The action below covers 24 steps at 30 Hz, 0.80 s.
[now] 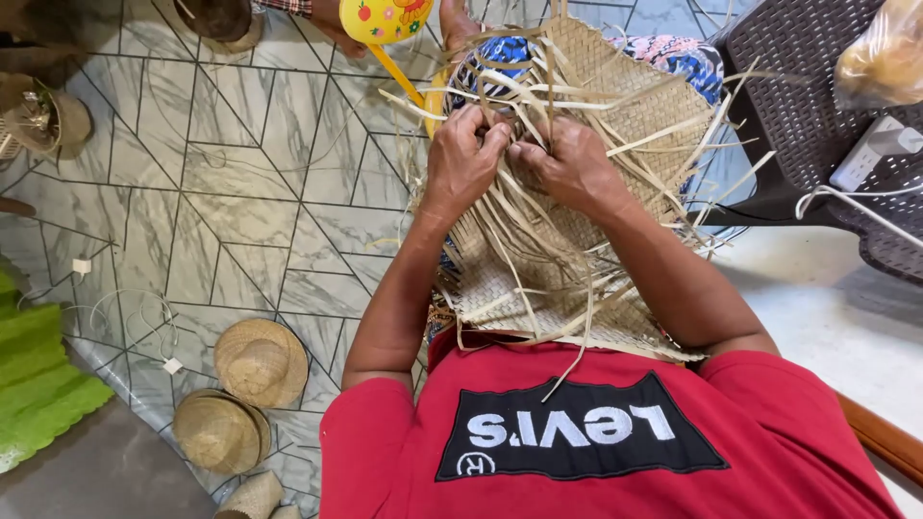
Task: Weaving dried palm leaves together to create a traditional mat.
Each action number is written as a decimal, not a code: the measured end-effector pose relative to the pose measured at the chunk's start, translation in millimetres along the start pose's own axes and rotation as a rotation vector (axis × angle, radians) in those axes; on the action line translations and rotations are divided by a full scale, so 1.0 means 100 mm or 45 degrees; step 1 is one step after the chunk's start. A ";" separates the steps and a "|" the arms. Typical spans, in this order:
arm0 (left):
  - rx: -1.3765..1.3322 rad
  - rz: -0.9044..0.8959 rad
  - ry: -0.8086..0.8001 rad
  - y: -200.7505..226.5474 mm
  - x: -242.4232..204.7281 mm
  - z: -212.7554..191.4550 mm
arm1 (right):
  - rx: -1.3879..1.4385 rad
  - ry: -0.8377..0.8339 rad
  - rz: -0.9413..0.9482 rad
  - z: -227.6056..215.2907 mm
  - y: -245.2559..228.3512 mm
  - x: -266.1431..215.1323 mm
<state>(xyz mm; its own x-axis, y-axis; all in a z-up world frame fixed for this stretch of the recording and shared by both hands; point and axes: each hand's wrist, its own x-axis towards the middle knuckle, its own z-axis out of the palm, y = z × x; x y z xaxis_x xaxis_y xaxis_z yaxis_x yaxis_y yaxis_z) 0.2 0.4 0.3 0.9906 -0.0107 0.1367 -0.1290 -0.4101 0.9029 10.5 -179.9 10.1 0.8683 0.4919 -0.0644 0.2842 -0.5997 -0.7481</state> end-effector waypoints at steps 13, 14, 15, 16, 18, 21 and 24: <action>0.572 0.131 0.062 0.08 -0.08 0.09 | 0.672 0.082 0.289 -0.15 -0.33 0.21; 0.659 0.159 0.034 0.11 -0.10 0.07 | 0.786 0.060 0.518 -0.20 -0.36 0.28; 0.662 0.163 0.031 0.12 -0.09 0.07 | 0.791 0.064 0.518 -0.33 -0.49 0.27; 0.703 0.180 0.056 0.13 -0.10 0.06 | 0.864 0.051 0.432 -0.46 -0.62 0.26; 0.746 0.189 0.083 0.10 -0.07 0.04 | 0.938 0.030 0.347 -0.65 -0.79 0.19; 0.555 0.046 0.057 0.04 -0.04 -0.01 | 1.051 -0.040 -0.229 -0.71 -0.84 0.06; 0.345 -0.190 -0.010 0.02 0.02 -0.03 | 0.416 0.019 -0.066 -0.47 -0.56 0.15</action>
<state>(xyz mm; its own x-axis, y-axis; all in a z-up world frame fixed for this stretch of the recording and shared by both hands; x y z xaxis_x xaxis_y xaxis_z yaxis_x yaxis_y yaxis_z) 2.1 2.1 3.0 0.9981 0.0618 0.0066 0.0343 -0.6360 0.7709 27.0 -168.6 81.4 0.8624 0.5061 -0.0127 0.1853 -0.3388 -0.9225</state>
